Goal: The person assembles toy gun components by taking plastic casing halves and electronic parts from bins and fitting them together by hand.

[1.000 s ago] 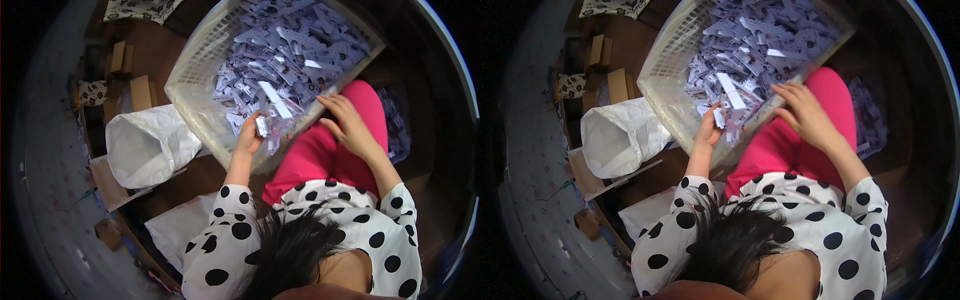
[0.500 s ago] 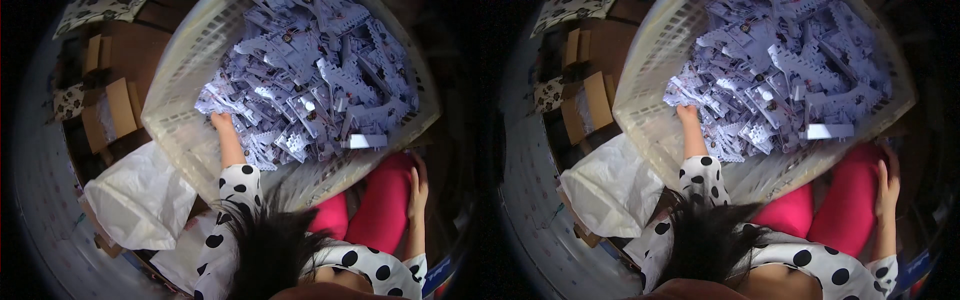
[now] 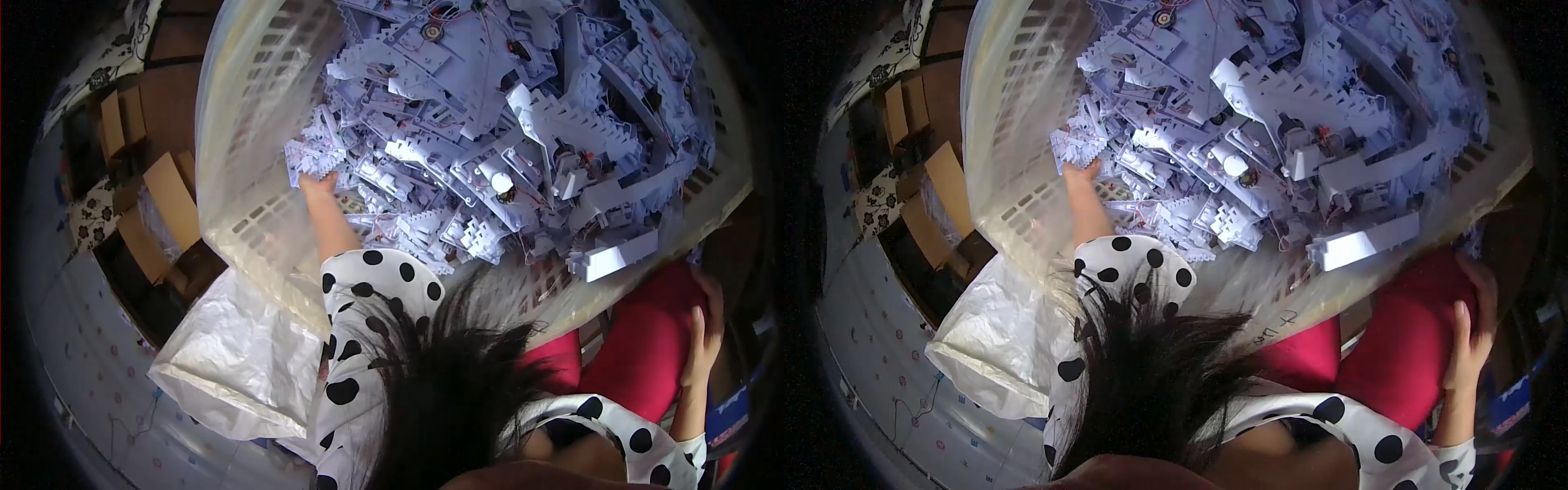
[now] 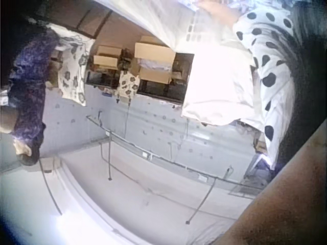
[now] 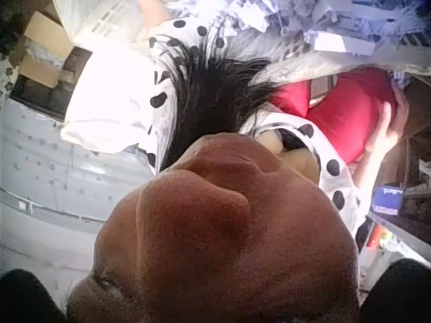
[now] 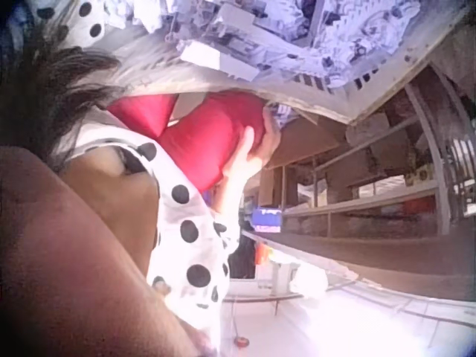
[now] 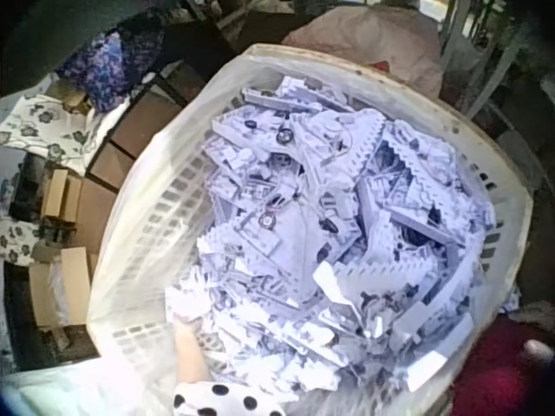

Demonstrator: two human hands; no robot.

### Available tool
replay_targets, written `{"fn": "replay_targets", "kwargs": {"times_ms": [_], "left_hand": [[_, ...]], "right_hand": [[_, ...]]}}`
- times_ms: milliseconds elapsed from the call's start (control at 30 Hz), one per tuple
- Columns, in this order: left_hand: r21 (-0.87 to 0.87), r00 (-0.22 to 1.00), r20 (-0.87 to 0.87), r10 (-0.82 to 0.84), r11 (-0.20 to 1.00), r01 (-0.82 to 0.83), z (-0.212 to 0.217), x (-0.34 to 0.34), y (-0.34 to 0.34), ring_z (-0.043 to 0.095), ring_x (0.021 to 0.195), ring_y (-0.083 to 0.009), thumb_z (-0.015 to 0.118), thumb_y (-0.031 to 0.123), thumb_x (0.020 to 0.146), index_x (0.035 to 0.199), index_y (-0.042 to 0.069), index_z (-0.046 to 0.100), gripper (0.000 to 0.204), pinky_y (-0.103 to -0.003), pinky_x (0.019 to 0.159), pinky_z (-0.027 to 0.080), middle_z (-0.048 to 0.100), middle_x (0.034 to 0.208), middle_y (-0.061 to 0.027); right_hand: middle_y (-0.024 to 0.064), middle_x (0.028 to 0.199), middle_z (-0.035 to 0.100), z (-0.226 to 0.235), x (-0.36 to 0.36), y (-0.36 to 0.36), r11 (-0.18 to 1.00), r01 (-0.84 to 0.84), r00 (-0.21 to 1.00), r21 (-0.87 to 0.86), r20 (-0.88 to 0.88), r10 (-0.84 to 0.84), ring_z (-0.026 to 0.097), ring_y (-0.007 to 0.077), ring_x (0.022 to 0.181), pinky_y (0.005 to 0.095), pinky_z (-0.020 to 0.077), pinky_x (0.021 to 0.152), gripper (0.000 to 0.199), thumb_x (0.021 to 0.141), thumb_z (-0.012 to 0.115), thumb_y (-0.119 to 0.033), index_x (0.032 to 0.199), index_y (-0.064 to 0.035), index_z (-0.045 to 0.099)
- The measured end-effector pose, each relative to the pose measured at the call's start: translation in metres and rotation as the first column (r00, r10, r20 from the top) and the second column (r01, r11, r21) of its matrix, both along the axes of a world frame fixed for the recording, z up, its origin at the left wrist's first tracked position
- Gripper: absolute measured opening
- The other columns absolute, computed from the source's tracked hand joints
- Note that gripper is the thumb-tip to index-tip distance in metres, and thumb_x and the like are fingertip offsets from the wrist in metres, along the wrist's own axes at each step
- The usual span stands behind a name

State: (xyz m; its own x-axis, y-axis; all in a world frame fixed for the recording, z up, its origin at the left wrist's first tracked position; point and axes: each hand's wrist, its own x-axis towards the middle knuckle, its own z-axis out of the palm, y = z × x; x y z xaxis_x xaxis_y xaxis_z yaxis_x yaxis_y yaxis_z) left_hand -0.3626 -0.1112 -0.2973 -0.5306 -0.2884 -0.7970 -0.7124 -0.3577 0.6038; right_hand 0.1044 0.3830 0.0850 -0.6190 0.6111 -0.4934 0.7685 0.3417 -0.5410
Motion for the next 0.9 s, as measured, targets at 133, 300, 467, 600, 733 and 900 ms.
{"fn": "replay_targets", "kwargs": {"times_ms": [133,300,467,600,733,900], "left_hand": [[0.163,0.988,0.152,0.032,0.985,-0.057,0.023,0.015,0.003,0.042,0.12,-0.0309,0.038,0.042,0.084,0.131,0.01,0.041,0.057,-0.056,0.102,0.026,0.046,0.131,-0.0148],[0.064,0.925,-0.155,-0.347,0.931,0.36,0.038,0.049,-0.05,0.032,0.128,-0.0388,0.032,0.054,0.087,0.139,0.004,0.031,0.072,-0.06,0.103,0.023,0.032,0.143,-0.0186],[-0.318,0.715,-0.163,-0.68,0.722,0.615,0.179,0.179,0.127,0.044,0.12,-0.0287,0.031,0.041,0.094,0.136,-0.001,0.033,0.059,-0.044,0.102,0.032,0.043,0.131,-0.0216],[-0.352,0.607,-0.343,-0.717,0.697,0.624,0.188,0.22,0.154,0.053,0.105,-0.0243,0.037,0.034,0.095,0.133,-0.003,0.036,0.053,-0.038,0.093,0.04,0.053,0.116,-0.0198],[-0.359,0.5,-0.317,-0.806,0.59,0.723,0.233,0.289,0.197,0.052,0.096,-0.0209,0.04,0.031,0.094,0.131,-0.003,0.038,0.05,-0.035,0.087,0.04,0.055,0.106,-0.0165],[-0.382,0.358,-0.286,-0.889,0.448,0.808,0.301,0.38,0.233,0.05,0.084,-0.0167,0.043,0.027,0.094,0.129,-0.003,0.04,0.047,-0.031,0.078,0.04,0.056,0.094,-0.0123]], "right_hand": [[0.0144,0.122,0.054,-0.001,0.005,-0.005,0.999,-0.03,1.0,0.022,0.002,0.03,0.045,0.0274,0.119,0.0368,0.0292,0.104,0.042,0.085,0.051,-0.025,0.117,0.0015,0.056],[0.0121,0.119,0.056,-0.004,0.0,-0.009,0.964,0.213,0.95,-0.161,-0.194,-0.243,0.051,0.0227,0.113,0.0319,0.036,0.099,0.037,0.085,0.058,-0.017,0.118,-0.0008,0.056],[0.0092,0.105,0.059,-0.031,0.07,0.019,0.445,0.665,0.24,-0.6,-0.393,-0.888,0.054,0.0187,0.103,0.032,0.0377,0.096,0.034,0.087,0.054,-0.015,0.118,-0.0015,0.051],[0.0092,0.097,0.06,-0.192,0.206,0.012,0.129,0.933,0.095,-0.336,-0.115,-0.989,0.059,0.02,0.086,0.0323,0.0482,0.078,0.034,0.082,0.06,-0.014,0.112,-0.0007,0.052],[0.0141,0.095,0.062,-0.279,0.31,0.019,0.082,0.95,0.159,0.301,-0.241,-0.957,0.061,0.0229,0.085,0.0325,0.0478,0.075,0.035,0.08,0.062,-0.016,0.109,0.0014,0.052],[0.0198,0.106,0.061,-0.341,0.358,0.067,-0.305,0.941,-0.322,-0.145,-0.115,-0.94,0.06,0.0284,0.094,0.0347,0.0471,0.081,0.042,0.079,0.064,-0.019,0.114,0.001,0.051]]}}
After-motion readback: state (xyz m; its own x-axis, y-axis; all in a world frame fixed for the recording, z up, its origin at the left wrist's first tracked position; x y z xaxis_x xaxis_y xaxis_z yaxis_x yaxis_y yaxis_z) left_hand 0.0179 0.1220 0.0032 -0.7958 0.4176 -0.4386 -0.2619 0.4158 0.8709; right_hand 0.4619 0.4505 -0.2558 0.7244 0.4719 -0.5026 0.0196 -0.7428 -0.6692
